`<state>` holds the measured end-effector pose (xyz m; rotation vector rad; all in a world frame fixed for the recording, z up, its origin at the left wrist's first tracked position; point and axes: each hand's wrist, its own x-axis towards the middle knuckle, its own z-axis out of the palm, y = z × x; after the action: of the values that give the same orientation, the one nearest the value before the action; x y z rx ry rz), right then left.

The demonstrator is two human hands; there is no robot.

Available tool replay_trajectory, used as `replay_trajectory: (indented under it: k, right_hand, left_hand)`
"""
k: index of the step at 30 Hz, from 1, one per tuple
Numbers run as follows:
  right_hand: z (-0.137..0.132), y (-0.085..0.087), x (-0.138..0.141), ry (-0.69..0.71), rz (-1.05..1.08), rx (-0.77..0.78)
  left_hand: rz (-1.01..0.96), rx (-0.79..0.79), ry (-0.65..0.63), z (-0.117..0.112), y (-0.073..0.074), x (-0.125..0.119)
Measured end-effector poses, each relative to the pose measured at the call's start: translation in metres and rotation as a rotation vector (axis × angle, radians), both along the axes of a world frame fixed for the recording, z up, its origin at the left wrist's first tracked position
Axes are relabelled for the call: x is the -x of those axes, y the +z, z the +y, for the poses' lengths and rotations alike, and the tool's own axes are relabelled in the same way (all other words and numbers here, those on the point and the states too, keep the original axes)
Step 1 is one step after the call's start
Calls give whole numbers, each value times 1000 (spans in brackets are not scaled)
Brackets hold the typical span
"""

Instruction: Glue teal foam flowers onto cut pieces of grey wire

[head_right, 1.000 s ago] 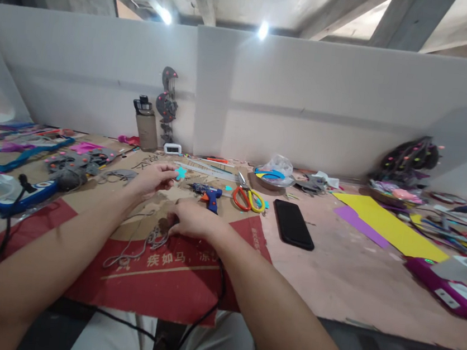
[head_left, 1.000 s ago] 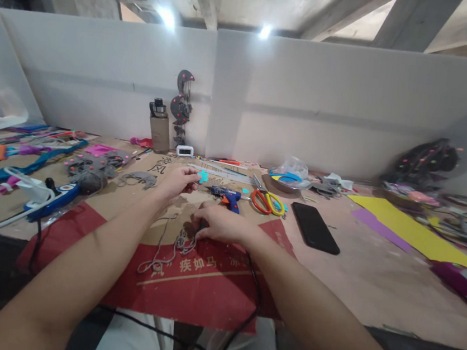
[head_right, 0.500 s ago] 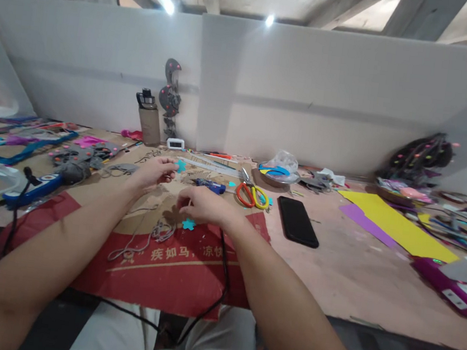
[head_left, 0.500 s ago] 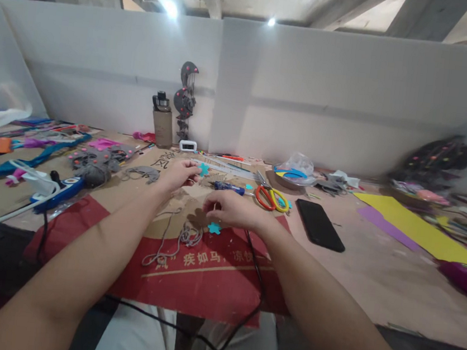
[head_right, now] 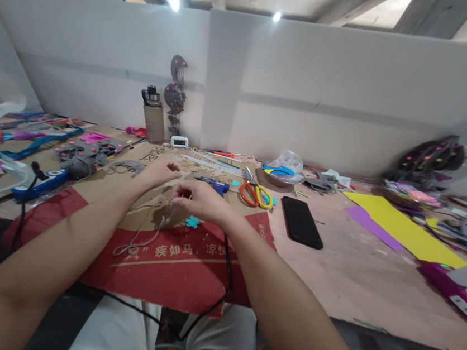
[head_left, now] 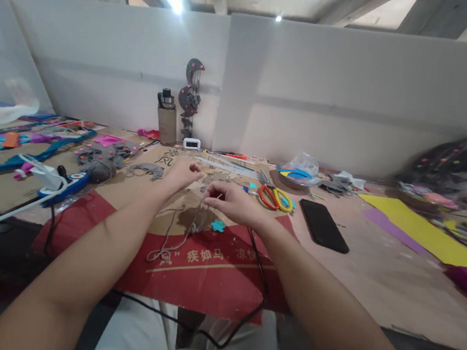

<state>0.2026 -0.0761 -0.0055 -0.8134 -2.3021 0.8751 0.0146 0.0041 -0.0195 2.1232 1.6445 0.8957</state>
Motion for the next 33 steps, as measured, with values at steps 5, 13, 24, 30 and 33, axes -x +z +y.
replay_trajectory:
  k: [5,13,24,30,33]
  right_hand:
    - [11,-1,-4,-204,335,118]
    - [13,7,-10,-353,816,388]
    - [16,43,-56,-431,1311,201]
    - [17,49,-72,-569,1491,145]
    - [14,49,-74,-589,1436,120]
  left_hand:
    - [-588,300,-332,-18,15,-11]
    - [-565,697,-611,-45,29,-19]
    - [-366,839,-563,-43,49,19]
    - [-395,883,-492,-31,50,50]
    - [-296,931,-494,-19,42,58]
